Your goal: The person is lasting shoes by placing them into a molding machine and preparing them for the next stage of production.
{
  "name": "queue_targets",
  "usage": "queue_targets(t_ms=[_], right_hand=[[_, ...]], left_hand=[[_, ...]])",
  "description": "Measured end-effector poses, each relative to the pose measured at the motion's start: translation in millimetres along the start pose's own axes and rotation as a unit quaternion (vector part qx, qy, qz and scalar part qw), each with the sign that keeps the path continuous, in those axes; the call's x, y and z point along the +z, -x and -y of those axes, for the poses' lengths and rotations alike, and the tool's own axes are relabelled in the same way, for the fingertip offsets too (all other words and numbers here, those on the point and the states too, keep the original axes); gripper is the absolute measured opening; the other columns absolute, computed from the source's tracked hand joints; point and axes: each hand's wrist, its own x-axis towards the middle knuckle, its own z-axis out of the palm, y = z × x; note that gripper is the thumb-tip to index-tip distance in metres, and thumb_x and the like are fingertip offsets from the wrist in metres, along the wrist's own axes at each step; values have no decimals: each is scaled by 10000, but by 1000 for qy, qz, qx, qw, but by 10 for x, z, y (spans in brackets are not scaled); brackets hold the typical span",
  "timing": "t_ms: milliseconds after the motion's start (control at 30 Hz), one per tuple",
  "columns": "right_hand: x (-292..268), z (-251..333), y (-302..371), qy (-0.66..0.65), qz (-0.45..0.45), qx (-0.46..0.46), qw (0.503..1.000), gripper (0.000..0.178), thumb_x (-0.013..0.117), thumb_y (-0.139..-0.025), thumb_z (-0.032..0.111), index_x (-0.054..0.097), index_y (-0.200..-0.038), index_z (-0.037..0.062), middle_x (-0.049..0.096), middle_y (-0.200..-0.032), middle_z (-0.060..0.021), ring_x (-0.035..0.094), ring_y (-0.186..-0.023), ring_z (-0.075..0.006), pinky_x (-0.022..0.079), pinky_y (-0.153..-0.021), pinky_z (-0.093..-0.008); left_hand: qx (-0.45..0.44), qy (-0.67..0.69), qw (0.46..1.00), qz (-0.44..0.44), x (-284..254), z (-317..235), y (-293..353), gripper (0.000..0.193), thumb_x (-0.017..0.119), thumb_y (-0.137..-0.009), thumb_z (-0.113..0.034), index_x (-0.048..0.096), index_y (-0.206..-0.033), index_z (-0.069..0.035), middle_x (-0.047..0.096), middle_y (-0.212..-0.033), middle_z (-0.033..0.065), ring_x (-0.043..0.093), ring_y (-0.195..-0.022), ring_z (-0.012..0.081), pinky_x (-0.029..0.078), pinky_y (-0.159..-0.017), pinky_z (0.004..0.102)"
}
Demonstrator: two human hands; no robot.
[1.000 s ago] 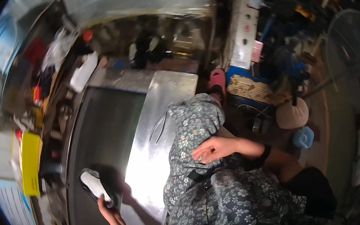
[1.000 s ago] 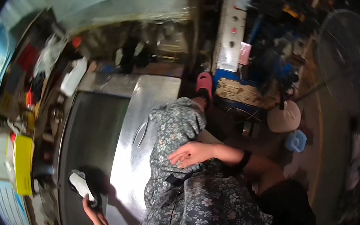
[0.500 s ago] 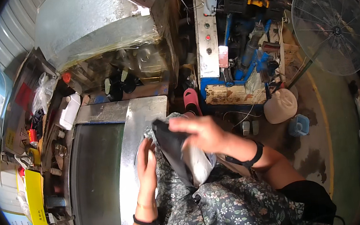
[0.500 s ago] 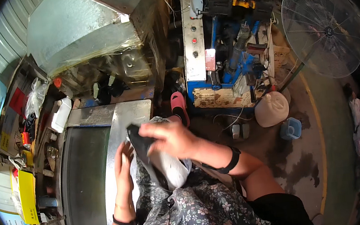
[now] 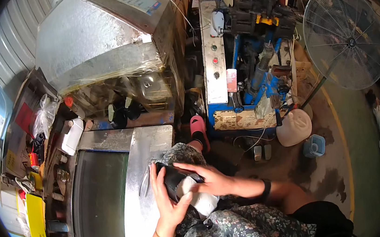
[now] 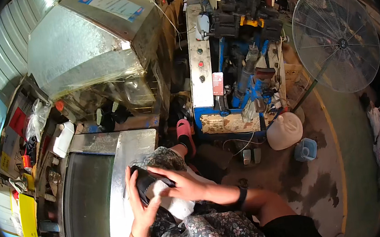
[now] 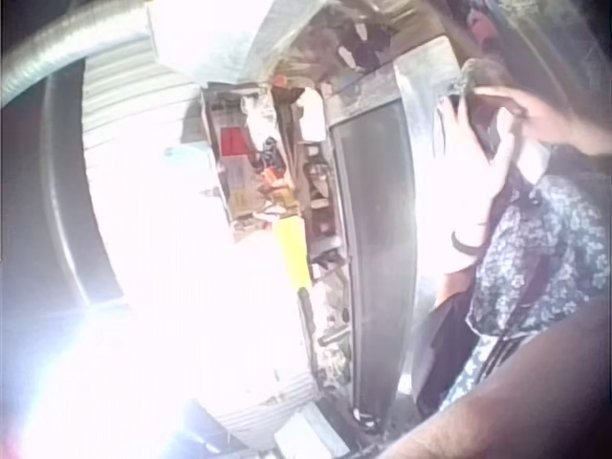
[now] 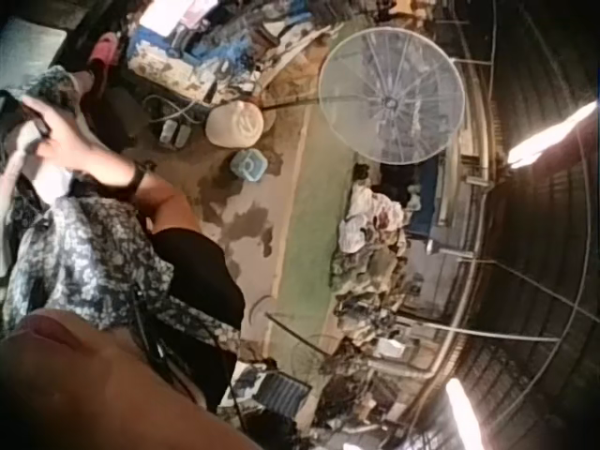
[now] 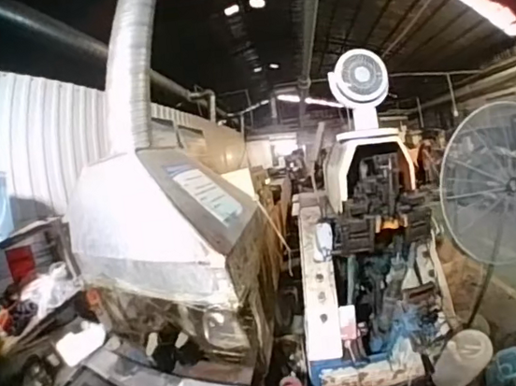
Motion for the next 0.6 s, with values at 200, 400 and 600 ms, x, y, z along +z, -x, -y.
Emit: queue_targets(t_ms=[200,400,600], right_hand=[[17,-241,486,2,-53,254,966,297,597,-1003,196,610,-1191,-33,676,-1071,-109,645,-1009,-195,505,-866,-352],[-164,-258,233,-361,-32,276,890,421,552,-1033,374,670,-1089,-26,705,-1006,-82,639,-931,-108,517,-850,-275],[101,-130,159,-181,1,442,879,521,357,-1085,428,598,-1236,-8,678,-1166,-165,645,-1086,-208,498,-944,-301]], left_hand=[[16,-16,1000,4,-154,131,-250,575,711,-822,-105,519,-1354,-4,438,-1472,259,400,-1392,394,314,-1151,467],[-246,284,927,14,-137,255,-278,646,810,-812,-105,472,-1353,-2,583,-1219,93,546,-1134,173,452,-992,312],[-175,243,954,13,-24,432,130,653,796,-825,-103,430,-1355,2,574,-1217,119,538,-1145,207,437,-1012,345]])
